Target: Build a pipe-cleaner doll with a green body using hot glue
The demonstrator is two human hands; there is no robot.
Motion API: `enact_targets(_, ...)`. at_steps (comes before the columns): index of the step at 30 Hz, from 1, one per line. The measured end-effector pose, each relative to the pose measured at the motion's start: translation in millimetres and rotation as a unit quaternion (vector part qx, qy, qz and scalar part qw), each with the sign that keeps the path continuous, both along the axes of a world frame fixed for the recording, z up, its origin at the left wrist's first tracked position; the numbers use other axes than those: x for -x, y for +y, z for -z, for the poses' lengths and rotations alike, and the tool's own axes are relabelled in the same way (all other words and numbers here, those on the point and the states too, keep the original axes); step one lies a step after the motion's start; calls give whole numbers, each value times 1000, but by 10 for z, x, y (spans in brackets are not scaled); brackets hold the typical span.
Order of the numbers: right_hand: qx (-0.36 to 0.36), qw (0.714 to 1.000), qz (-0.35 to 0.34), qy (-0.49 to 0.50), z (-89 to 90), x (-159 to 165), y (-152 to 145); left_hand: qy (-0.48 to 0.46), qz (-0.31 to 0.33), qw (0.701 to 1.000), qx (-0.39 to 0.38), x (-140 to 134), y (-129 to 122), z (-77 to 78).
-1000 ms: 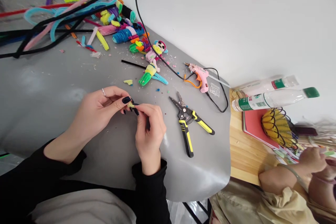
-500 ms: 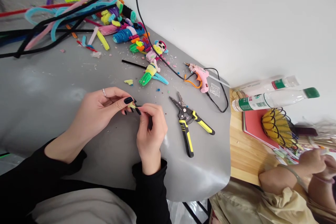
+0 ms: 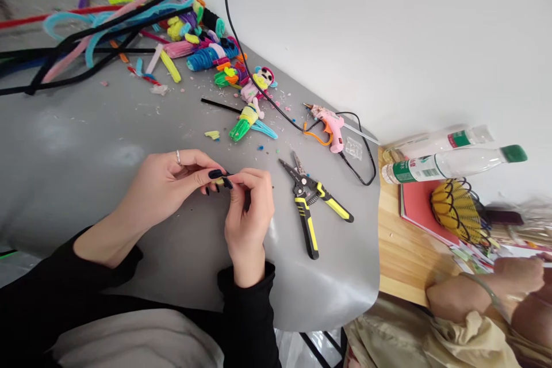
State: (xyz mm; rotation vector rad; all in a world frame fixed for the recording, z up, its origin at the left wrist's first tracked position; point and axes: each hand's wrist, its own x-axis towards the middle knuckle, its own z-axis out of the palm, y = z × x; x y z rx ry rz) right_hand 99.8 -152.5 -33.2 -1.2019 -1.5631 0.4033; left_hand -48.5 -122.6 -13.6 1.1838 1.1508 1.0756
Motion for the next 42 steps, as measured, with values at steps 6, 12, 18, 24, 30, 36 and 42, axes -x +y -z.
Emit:
enact_targets(6, 3, 1000, -4, 0, -2, -4, 0, -14, 23, 1000, 8, 17, 9, 12)
enact_targets(12, 10, 1000, 0, 17, -15, 0, 3, -11, 33, 999, -4, 28, -3, 40)
enact_targets(18, 26, 998, 26, 46, -8, 5, -18, 36, -1, 998, -53, -13, -50, 48)
enact_targets(24, 34, 997, 27, 65, -5, 3, -23, 107, -11, 985, -133, -26, -76, 76)
enact_targets(30, 30, 997, 22, 70, -17, 7, -16, 123, -8, 982, -146, -26, -86, 56)
enact_targets(36, 22, 999, 27, 38, -21, 7, -12, 126, -16, 981, -144, -35, -102, 70)
enact_targets(42, 18, 999, 24, 44, -22, 6, -19, 130, -26, 975, -179, -32, -130, 99)
